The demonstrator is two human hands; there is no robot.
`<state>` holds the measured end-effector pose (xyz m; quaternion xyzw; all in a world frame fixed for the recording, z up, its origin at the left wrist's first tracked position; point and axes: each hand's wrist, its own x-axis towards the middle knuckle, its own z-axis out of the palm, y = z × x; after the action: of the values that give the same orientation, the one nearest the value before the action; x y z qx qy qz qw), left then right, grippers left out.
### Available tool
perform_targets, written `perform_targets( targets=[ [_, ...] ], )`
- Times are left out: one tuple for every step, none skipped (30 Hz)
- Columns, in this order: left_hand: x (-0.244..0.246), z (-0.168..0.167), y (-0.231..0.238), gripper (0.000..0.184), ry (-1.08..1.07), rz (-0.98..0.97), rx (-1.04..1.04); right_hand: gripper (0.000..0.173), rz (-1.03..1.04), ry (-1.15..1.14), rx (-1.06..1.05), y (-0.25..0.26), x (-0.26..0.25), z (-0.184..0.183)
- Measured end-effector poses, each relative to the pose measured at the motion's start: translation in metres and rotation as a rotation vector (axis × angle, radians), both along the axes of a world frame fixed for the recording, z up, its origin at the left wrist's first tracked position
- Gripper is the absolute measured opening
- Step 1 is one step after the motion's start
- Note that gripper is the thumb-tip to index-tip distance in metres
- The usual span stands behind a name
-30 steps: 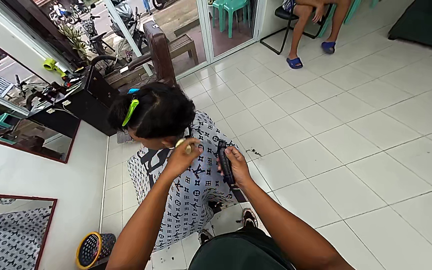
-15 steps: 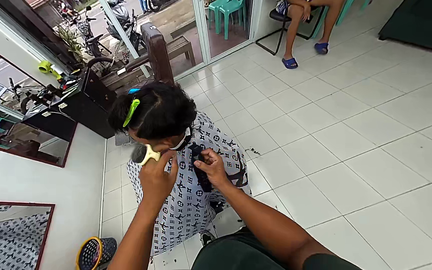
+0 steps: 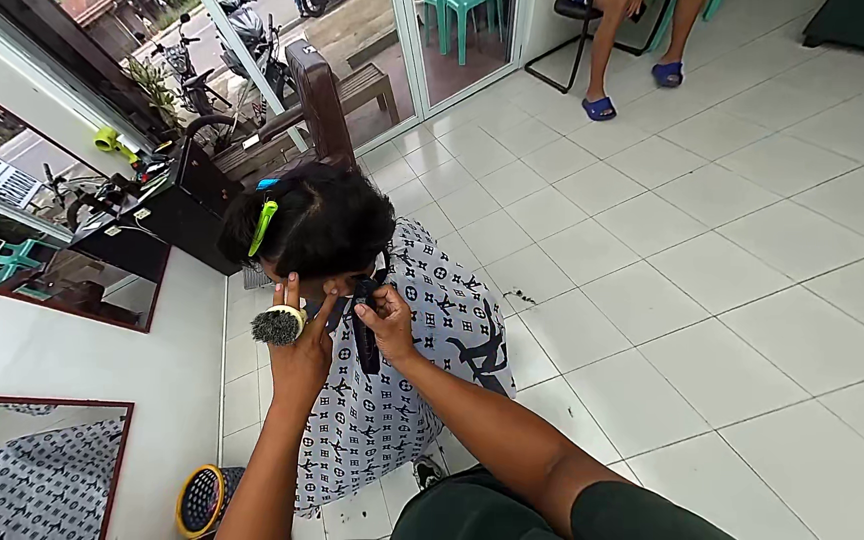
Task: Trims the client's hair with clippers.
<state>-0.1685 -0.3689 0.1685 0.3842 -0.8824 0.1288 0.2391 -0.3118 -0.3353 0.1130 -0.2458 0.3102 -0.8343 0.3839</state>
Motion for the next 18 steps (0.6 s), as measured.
perform_targets(
  targets=[
    [0.0005, -0.0001, 0.0003, 0.054, -0.007, 0.008, 0.003, 0.018, 0.001, -0.002, 0.0, -0.0008, -0.0002, 0.0],
    [0.0006, 0.0, 0.0004, 0.055, -0.014, 0.016, 0.007, 0.018, 0.001, -0.004, 0.0, -0.0017, -0.0003, -0.0005],
    [0.0006, 0.0002, 0.0004, 0.055, -0.02, 0.022, 0.005, 0.018, 0.001, -0.005, 0.0, -0.0026, -0.0003, -0.0008],
    [0.0005, 0.0003, 0.0004, 0.056, -0.025, 0.025, 0.0, 0.018, 0.003, -0.006, 0.001, -0.0031, -0.0002, -0.0013],
    [0.0005, 0.0004, 0.0002, 0.056, -0.029, 0.026, 0.002, 0.018, 0.007, -0.009, 0.005, -0.0035, -0.0002, -0.0014],
    [0.0005, 0.0004, 0.0, 0.057, -0.032, 0.026, -0.001, 0.019, 0.012, -0.011, 0.009, -0.0037, -0.0004, -0.0014],
    [0.0008, 0.0004, -0.0002, 0.057, -0.036, 0.026, -0.005, 0.019, 0.017, -0.013, 0.01, -0.0038, -0.0004, -0.0012],
    [0.0012, 0.0004, -0.0003, 0.058, -0.041, 0.027, -0.007, 0.019, 0.019, -0.014, 0.008, -0.004, -0.0002, -0.0013],
    [0.0013, 0.0005, -0.0002, 0.058, -0.044, 0.028, -0.011, 0.019, 0.02, -0.015, 0.008, -0.0044, 0.0, -0.0016],
    [0.0014, 0.0006, -0.0002, 0.058, -0.044, 0.027, -0.014, 0.019, 0.021, -0.015, 0.011, -0.0046, 0.0001, -0.0016],
    [0.0017, 0.0004, -0.0003, 0.058, -0.043, 0.027, -0.015, 0.019, 0.026, -0.015, 0.018, -0.0047, 0.0, -0.0013],
    [0.0019, 0.0, -0.0006, 0.059, -0.044, 0.028, -0.015, 0.019, 0.032, -0.02, 0.026, -0.005, -0.0001, -0.0008],
    [0.0017, 0.0001, -0.0006, 0.06, -0.046, 0.03, -0.016, 0.019, 0.04, -0.021, 0.031, -0.0054, -0.0003, -0.0005],
    [0.0015, 0.0002, -0.0005, 0.06, -0.048, 0.032, -0.014, 0.019, 0.048, -0.016, 0.031, -0.0059, -0.0006, -0.0006],
    [0.0012, 0.0003, -0.0002, 0.061, -0.053, 0.035, -0.009, 0.02, 0.057, -0.007, 0.032, -0.0057, -0.0011, -0.0008],
    [0.0009, 0.0008, -0.0002, 0.062, -0.055, 0.037, -0.005, 0.02, 0.065, 0.002, 0.03, -0.0052, -0.0014, -0.0007],
    [0.001, 0.0013, -0.0007, 0.063, -0.053, 0.037, -0.005, 0.02, 0.071, 0.005, 0.027, -0.0049, -0.0013, -0.0003],
    [0.0013, 0.0017, -0.001, 0.063, -0.052, 0.032, -0.007, 0.02, 0.072, 0.008, 0.026, -0.0045, -0.0009, 0.0]
  ],
)
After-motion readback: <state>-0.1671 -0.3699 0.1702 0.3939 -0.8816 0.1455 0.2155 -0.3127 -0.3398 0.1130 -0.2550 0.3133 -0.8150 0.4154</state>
